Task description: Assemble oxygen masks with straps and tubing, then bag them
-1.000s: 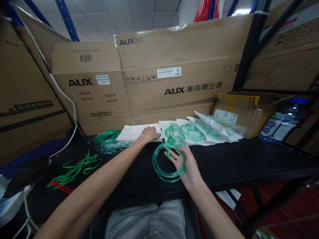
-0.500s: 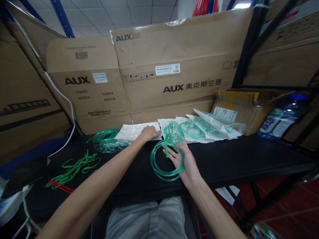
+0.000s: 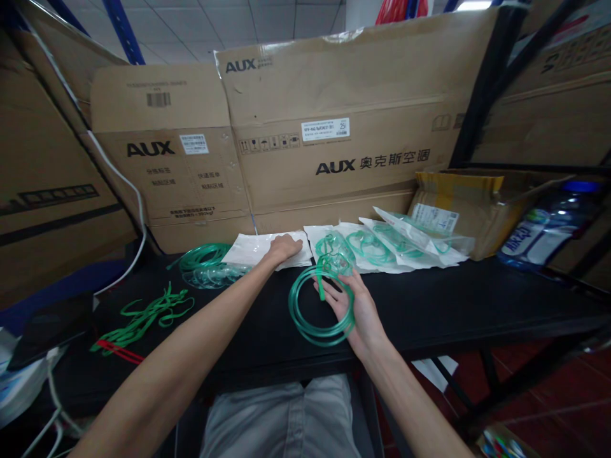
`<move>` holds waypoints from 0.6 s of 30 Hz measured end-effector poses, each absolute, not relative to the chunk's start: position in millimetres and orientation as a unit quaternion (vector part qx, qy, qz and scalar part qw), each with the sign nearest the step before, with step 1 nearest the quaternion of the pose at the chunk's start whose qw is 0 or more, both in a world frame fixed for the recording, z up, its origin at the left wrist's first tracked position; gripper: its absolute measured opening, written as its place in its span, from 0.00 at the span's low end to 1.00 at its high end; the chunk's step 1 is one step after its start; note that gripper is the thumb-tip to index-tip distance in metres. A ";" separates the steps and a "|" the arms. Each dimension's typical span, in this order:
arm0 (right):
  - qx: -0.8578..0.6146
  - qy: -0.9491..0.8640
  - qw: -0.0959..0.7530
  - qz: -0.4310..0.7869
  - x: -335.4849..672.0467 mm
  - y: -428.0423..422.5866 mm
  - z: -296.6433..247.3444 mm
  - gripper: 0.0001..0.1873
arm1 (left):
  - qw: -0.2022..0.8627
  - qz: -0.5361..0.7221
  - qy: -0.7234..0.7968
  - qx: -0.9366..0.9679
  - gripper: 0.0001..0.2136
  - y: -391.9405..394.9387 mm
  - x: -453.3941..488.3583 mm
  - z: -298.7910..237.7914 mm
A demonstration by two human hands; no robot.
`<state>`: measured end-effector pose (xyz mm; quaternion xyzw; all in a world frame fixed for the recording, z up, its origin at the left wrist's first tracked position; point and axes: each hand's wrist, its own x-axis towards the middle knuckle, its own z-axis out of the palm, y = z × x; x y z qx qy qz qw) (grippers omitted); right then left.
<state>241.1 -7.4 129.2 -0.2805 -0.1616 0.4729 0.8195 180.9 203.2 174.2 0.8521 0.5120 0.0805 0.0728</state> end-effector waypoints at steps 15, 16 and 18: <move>-0.270 -0.164 0.848 0.426 238.1 -25.9 147.9 0.30 | 0.006 0.163 0.448 0.879 0.15 141.4 133.3 219.1; -0.272 -0.161 0.849 0.424 238.1 -32.2 153.0 0.30 | 0.005 0.174 0.440 0.881 0.14 131.6 123.9 221.8; -0.284 -0.154 0.847 0.422 237.4 -46.1 162.4 0.30 | 0.015 0.190 0.416 0.889 0.13 110.3 107.4 220.4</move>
